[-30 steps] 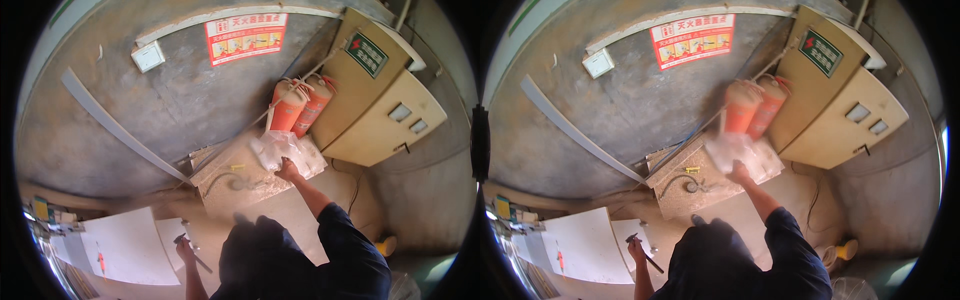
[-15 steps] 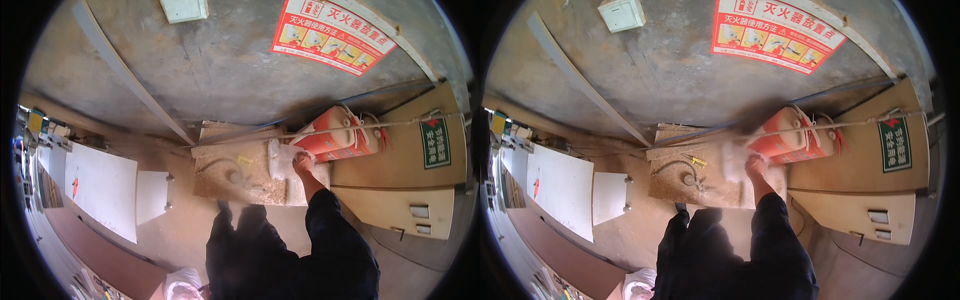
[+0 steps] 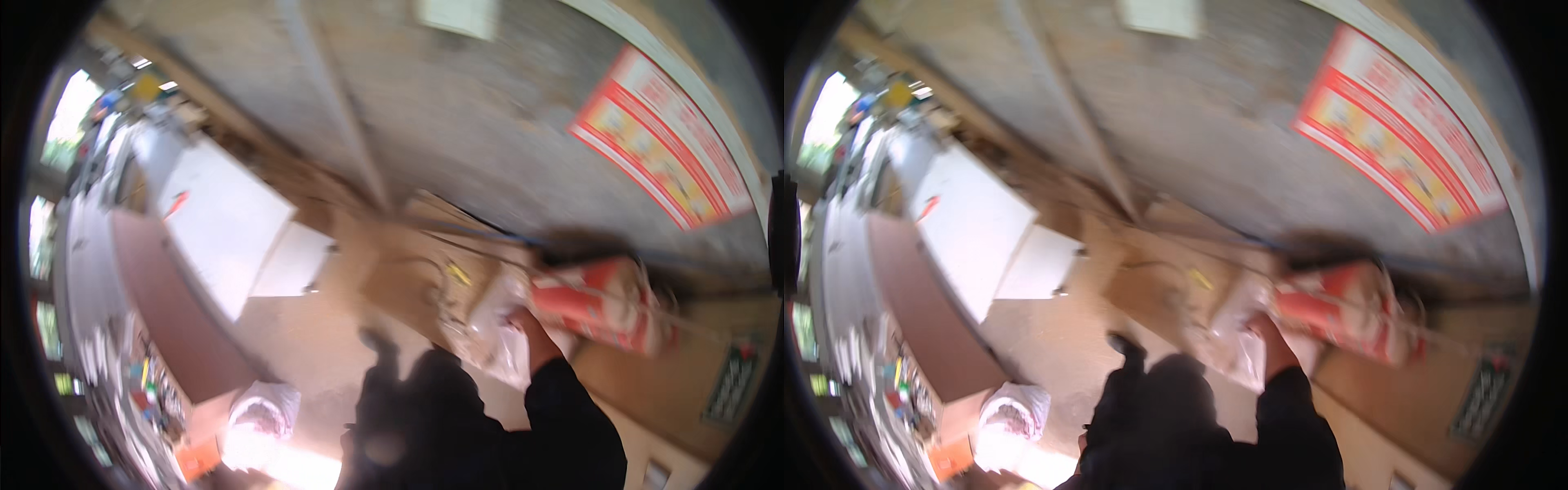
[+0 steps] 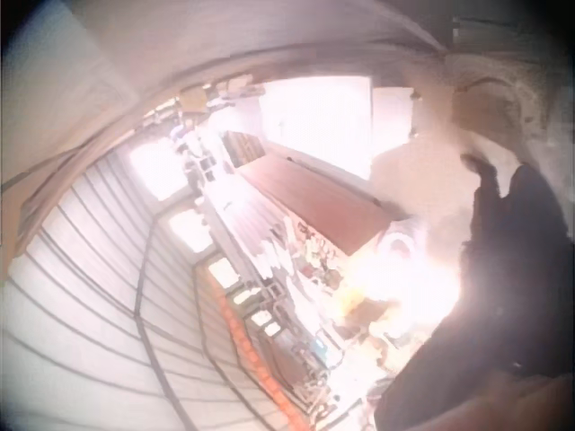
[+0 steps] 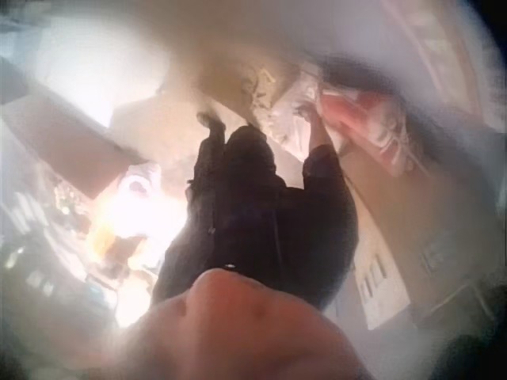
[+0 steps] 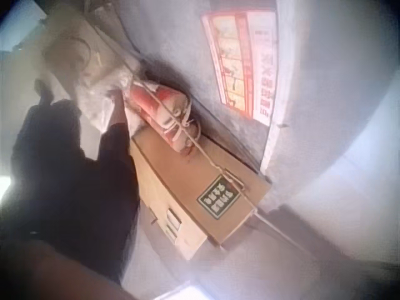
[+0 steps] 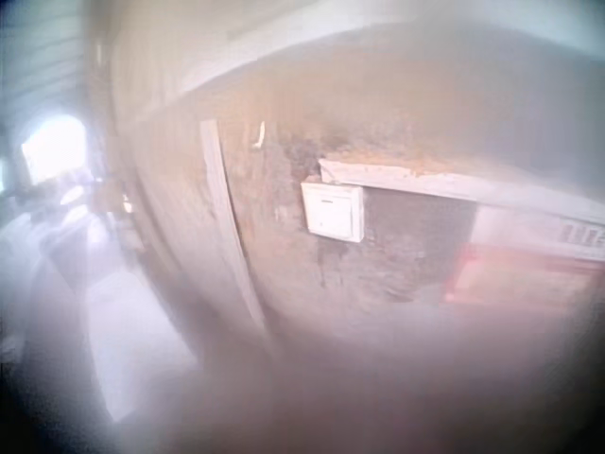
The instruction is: The person uses a hammer to tap white plastic plugs into pre-drilled holes on white cabinet panels. They then use a caulking gun to apply sealant into the holes and insert additional plugs. The person stacks the finished panels and continues the process on a new panel.
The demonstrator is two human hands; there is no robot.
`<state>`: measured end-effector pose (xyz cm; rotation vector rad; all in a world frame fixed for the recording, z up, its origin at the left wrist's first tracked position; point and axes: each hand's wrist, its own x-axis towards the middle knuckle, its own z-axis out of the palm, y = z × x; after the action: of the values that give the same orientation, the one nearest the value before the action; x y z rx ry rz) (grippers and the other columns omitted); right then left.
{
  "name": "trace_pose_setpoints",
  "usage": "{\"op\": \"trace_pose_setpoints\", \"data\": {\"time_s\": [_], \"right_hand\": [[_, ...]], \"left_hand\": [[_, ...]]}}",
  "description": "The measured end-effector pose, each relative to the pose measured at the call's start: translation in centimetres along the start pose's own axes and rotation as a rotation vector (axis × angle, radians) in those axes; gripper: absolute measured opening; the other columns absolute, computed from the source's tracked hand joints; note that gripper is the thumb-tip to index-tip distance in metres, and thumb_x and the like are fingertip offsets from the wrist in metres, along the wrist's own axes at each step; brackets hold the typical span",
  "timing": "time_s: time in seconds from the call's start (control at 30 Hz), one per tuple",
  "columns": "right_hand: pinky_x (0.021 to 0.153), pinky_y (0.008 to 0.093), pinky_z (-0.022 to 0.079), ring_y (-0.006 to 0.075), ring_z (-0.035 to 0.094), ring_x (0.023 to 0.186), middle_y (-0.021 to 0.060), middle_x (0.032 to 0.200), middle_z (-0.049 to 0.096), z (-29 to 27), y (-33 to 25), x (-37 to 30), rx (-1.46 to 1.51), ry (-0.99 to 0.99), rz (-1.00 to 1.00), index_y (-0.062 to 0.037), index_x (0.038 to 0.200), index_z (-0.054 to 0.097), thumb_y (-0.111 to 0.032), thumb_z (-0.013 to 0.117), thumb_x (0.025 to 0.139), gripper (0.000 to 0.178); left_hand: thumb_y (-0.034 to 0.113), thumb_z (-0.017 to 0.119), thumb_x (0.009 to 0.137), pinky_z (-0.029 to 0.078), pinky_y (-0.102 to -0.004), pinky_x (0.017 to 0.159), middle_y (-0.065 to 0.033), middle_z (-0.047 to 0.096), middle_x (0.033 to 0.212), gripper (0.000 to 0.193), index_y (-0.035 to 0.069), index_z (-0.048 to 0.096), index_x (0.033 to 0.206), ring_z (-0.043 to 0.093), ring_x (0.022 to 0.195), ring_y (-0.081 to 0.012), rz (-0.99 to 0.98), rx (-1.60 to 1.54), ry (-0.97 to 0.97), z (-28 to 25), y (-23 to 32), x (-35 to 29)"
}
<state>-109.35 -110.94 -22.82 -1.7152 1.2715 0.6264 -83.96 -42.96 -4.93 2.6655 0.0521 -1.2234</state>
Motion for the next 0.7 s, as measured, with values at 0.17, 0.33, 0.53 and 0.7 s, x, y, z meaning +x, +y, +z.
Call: {"op": "trace_pose_setpoints", "data": {"time_s": [0.17,0.33,0.53,0.7], "right_hand": [[0.065,0.0468,0.051,0.0290,0.067,0.075,0.0177,0.087,0.068,1.8,-3.8,1.6,-0.259,0.210,-0.191,-0.0046,0.088,0.070,-0.023,0.072,0.090,0.018],[0.081,0.0454,0.055,0.0310,0.069,0.095,0.0173,0.107,0.070,4.0,-1.9,2.6,-0.275,0.201,-0.402,-0.0070,0.107,0.070,-0.022,0.071,0.092,0.021],[0.087,0.0451,0.057,0.0318,0.070,0.103,0.0175,0.115,0.071,4.8,-7.6,2.8,-0.316,0.225,-0.398,-0.0077,0.114,0.070,-0.022,0.070,0.094,0.025],[0.086,0.0454,0.057,0.0318,0.070,0.102,0.0178,0.114,0.071,3.3,-14.1,1.7,-0.335,0.250,-0.387,-0.0075,0.114,0.070,-0.023,0.070,0.094,0.025]], "left_hand": [[0.071,0.065,0.087,0.056,-0.0461,0.080,-0.0205,0.076,0.084,0.068,0.005,0.078,0.091,0.075,0.087,-0.0349,-0.059,-0.051,0.112,-0.4,-1.6,0.6],[0.034,0.040,0.105,0.056,-0.0542,0.081,-0.0217,0.073,0.089,0.046,0.014,0.041,0.146,0.072,0.086,-0.0442,0.035,0.062,0.016,2.3,-1.7,-3.7],[0.049,0.051,0.096,0.057,-0.0504,0.083,-0.0221,0.075,0.092,0.050,0.010,0.055,0.128,0.073,0.090,-0.0405,-0.187,-0.149,0.105,4.1,-2.5,-5.1],[0.052,0.053,0.094,0.057,-0.0496,0.084,-0.0224,0.075,0.093,0.053,0.009,0.059,0.124,0.073,0.092,-0.0397,-0.256,-0.210,0.112,5.2,-2.9,-5.6]]}}
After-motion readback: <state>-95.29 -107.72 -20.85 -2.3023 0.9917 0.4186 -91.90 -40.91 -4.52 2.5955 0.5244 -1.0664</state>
